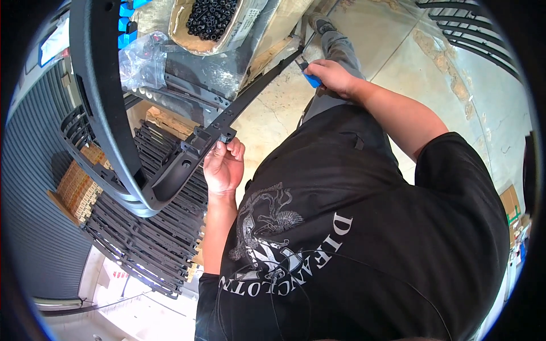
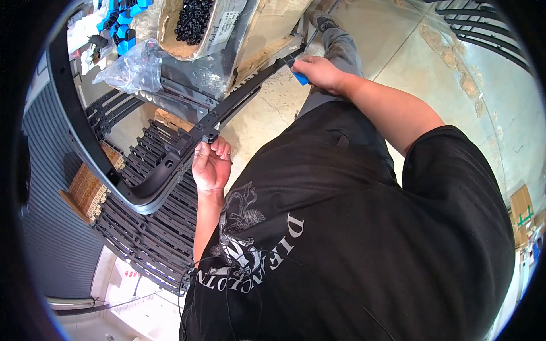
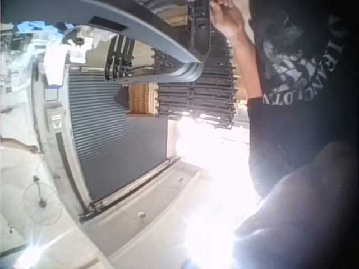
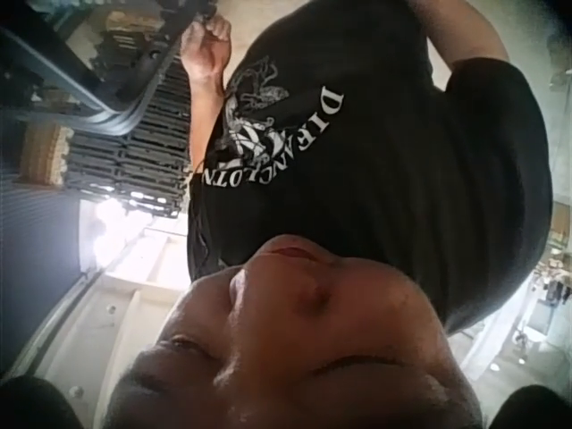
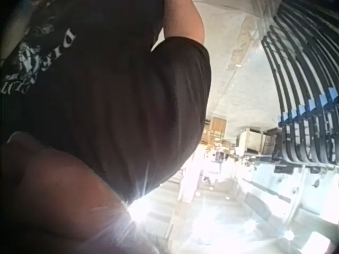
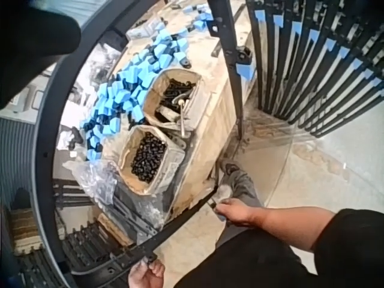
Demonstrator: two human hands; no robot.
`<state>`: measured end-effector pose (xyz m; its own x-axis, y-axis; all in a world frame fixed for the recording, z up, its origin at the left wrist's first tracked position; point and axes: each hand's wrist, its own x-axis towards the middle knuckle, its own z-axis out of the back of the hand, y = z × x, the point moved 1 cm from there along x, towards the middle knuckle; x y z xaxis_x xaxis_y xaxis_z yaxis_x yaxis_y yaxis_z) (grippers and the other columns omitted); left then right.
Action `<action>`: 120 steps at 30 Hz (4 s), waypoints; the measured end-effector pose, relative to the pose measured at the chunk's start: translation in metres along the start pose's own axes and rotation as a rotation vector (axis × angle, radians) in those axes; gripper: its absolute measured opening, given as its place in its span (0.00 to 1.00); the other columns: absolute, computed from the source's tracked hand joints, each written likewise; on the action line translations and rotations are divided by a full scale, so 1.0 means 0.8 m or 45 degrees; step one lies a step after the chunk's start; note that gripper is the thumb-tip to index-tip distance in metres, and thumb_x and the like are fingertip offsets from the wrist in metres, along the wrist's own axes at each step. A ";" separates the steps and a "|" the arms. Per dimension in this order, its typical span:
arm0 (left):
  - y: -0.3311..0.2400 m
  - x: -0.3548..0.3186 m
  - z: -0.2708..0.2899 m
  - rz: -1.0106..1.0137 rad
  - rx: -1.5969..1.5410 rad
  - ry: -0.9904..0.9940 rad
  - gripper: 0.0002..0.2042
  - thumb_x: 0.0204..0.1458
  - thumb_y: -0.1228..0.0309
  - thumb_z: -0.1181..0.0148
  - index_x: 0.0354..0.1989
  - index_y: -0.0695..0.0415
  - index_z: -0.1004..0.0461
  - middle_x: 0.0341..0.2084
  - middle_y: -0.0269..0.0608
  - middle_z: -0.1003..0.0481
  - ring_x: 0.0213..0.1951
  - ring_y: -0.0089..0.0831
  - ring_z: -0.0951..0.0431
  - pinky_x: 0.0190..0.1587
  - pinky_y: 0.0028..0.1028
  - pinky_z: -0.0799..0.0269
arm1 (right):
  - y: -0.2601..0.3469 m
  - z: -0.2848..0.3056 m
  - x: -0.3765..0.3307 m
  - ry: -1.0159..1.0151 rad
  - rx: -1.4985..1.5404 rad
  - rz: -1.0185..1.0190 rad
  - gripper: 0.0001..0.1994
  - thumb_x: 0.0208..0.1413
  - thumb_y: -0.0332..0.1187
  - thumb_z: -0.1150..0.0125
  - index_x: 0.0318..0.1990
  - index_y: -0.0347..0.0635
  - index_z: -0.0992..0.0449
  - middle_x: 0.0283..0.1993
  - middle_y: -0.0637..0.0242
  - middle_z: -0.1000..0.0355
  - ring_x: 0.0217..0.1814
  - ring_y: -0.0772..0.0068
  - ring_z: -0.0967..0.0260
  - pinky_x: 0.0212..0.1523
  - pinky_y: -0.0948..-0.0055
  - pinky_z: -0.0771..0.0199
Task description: Attaching plastic caps and components to metal furniture frames in an industrial setting.
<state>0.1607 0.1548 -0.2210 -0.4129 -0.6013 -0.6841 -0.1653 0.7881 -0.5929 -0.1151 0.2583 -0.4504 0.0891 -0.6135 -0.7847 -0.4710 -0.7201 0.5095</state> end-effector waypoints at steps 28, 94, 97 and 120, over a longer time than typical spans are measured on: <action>0.078 0.022 0.024 0.328 0.489 0.151 0.20 0.54 0.75 0.48 0.58 0.60 0.32 0.41 0.39 0.26 0.37 0.27 0.28 0.42 0.26 0.33 | 0.093 -0.111 -0.107 0.527 -1.064 0.607 0.21 0.55 0.49 0.30 0.39 0.36 0.21 0.33 0.51 0.24 0.37 0.57 0.24 0.40 0.61 0.26; 0.014 -0.086 -0.016 -0.265 0.752 0.115 0.17 0.62 0.75 0.39 0.57 0.67 0.29 0.46 0.44 0.21 0.46 0.27 0.21 0.51 0.27 0.24 | 0.336 -0.156 -0.088 -0.386 -0.840 0.824 0.20 0.62 0.41 0.42 0.56 0.37 0.23 0.57 0.46 0.24 0.57 0.52 0.24 0.54 0.65 0.26; 0.016 -0.103 0.000 -0.355 0.656 -0.025 0.13 0.62 0.77 0.40 0.54 0.66 0.27 0.45 0.42 0.21 0.44 0.26 0.21 0.50 0.27 0.24 | 0.284 -0.134 -0.103 -0.444 -0.313 0.947 0.19 0.63 0.39 0.41 0.52 0.31 0.23 0.49 0.48 0.21 0.50 0.61 0.22 0.47 0.67 0.22; -0.076 -0.187 -0.119 -1.263 1.877 -0.719 0.14 0.45 0.65 0.31 0.38 0.56 0.22 0.32 0.50 0.19 0.36 0.50 0.17 0.41 0.42 0.22 | 0.340 0.102 -0.319 -1.117 -1.030 1.429 0.45 0.42 0.35 0.22 0.70 0.36 0.38 0.63 0.49 0.29 0.63 0.54 0.29 0.63 0.62 0.29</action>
<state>0.1473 0.2094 -0.0418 -0.3041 -0.9223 0.2387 0.8097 -0.3822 -0.4453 -0.3377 0.2450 -0.1406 -0.5896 -0.7579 0.2794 0.6280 -0.2125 0.7487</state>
